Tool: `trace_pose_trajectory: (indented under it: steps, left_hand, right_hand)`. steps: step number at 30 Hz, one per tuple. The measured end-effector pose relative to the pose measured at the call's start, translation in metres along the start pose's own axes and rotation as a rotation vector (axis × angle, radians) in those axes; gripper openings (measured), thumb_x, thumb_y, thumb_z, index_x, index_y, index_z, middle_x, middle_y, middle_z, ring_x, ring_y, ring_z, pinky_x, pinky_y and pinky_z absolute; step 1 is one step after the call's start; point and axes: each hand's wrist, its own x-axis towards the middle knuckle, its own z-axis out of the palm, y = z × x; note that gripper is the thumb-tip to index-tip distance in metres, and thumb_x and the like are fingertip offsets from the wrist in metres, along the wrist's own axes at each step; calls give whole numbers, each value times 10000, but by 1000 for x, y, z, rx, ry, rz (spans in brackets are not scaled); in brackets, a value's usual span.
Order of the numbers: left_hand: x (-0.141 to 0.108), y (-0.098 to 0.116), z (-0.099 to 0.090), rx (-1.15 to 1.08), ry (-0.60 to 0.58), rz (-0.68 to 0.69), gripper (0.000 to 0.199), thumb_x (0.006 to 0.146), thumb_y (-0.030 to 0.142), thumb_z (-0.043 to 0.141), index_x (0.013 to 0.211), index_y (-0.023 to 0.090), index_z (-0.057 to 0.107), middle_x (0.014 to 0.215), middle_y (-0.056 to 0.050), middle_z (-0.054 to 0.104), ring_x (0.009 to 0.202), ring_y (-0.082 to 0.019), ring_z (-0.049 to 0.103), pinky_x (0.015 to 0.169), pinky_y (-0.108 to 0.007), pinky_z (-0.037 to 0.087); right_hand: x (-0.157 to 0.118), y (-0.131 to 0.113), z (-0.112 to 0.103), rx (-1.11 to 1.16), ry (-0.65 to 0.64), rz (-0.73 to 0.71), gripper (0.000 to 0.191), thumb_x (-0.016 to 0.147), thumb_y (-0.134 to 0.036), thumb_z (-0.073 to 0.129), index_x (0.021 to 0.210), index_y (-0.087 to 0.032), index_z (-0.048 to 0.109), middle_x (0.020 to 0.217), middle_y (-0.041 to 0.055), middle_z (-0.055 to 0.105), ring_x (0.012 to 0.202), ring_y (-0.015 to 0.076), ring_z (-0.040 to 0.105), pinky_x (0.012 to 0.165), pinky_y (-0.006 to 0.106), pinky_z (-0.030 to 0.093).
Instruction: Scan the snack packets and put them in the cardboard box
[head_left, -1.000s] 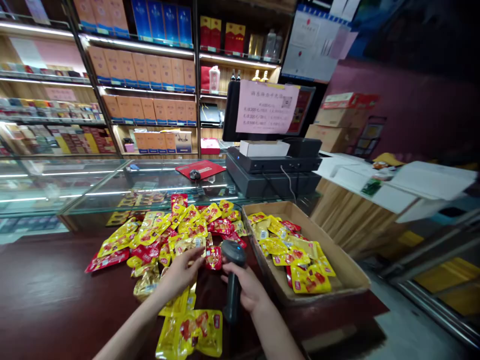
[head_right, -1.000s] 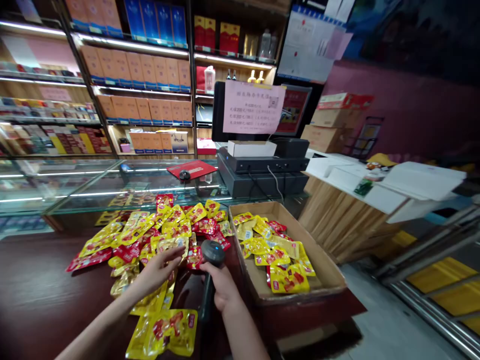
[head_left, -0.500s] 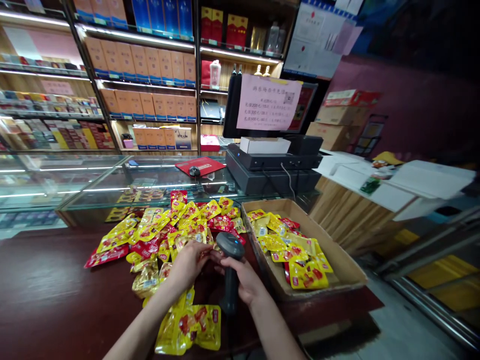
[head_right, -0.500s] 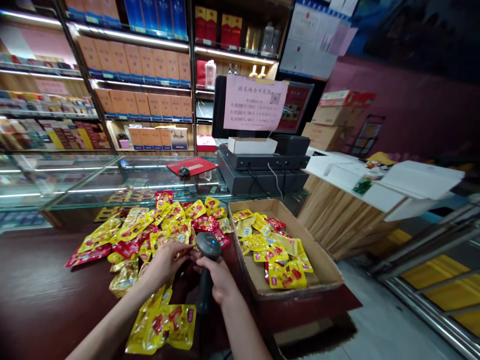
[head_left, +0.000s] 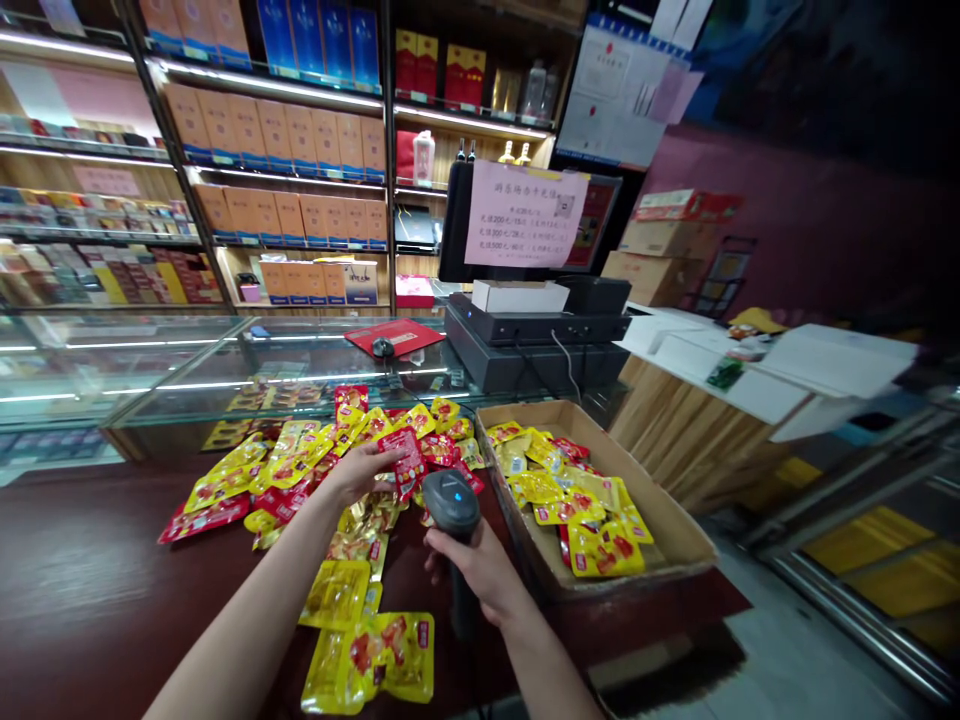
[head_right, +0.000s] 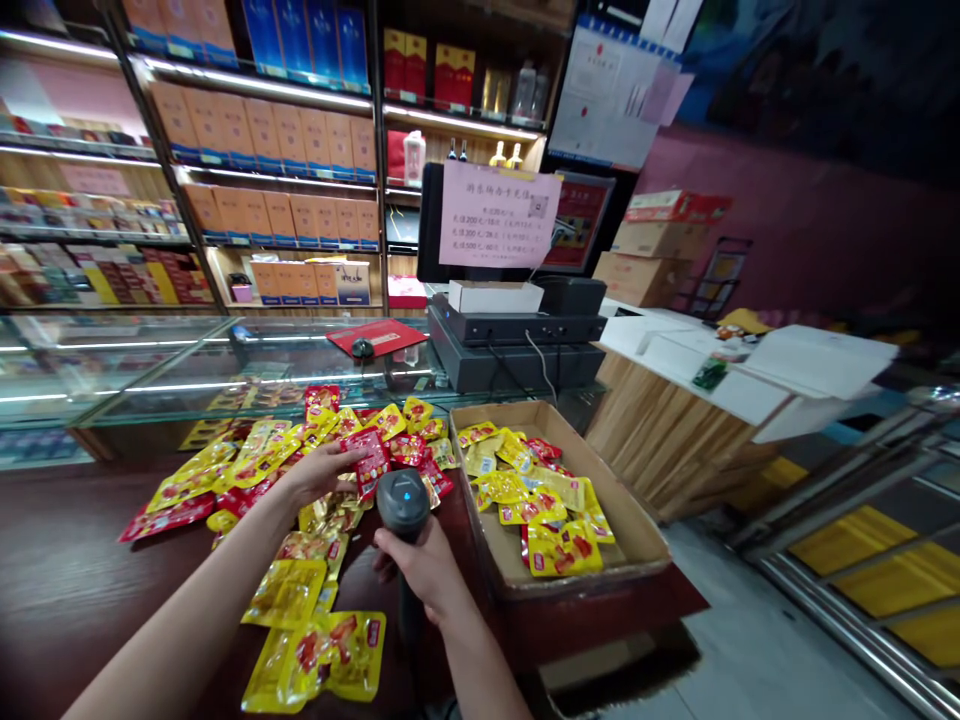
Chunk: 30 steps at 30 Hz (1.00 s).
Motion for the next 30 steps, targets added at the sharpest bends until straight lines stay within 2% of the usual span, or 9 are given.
trace_pose_trajectory:
  steps: [3,8,16,22,30]
  left_hand:
    - [10,5,3,-64,-31,-25,381,561,334,825,840,132,664,830,-65,696,685,-152,642,568,-278,550]
    - [16,14,10,-38,-59,-31,371,545,344,831,793,128,659,757,-44,683,628,-131,624,554,-266,538]
    - [12,18,13,4,-90,-40,385,524,361,836,771,122,663,749,-53,680,629,-139,622,547,-268,531]
    - [13,17,12,17,-93,-37,396,532,370,833,798,124,672,796,-65,687,677,-158,635,573,-294,552]
    - [12,19,14,19,-103,-40,416,521,375,837,806,121,670,803,-67,686,677,-154,630,592,-297,550]
  right_hand:
    - [-2,1,4,-75,10,18,281,629,-378,714,654,-132,581,459,-12,557,397,104,489,397,218,392]
    - [-3,3,7,-138,-1,28,231,647,-335,680,612,-154,541,415,-38,508,351,77,420,381,205,360]
    - [0,4,7,-143,40,38,181,631,-287,657,606,-171,519,391,-50,480,340,88,414,361,210,351]
    - [2,5,8,-158,26,47,163,629,-280,653,618,-169,533,392,-50,478,340,89,415,360,210,349]
    - [3,7,6,-162,46,60,199,620,-300,670,604,-174,517,387,-49,486,340,89,416,363,211,346]
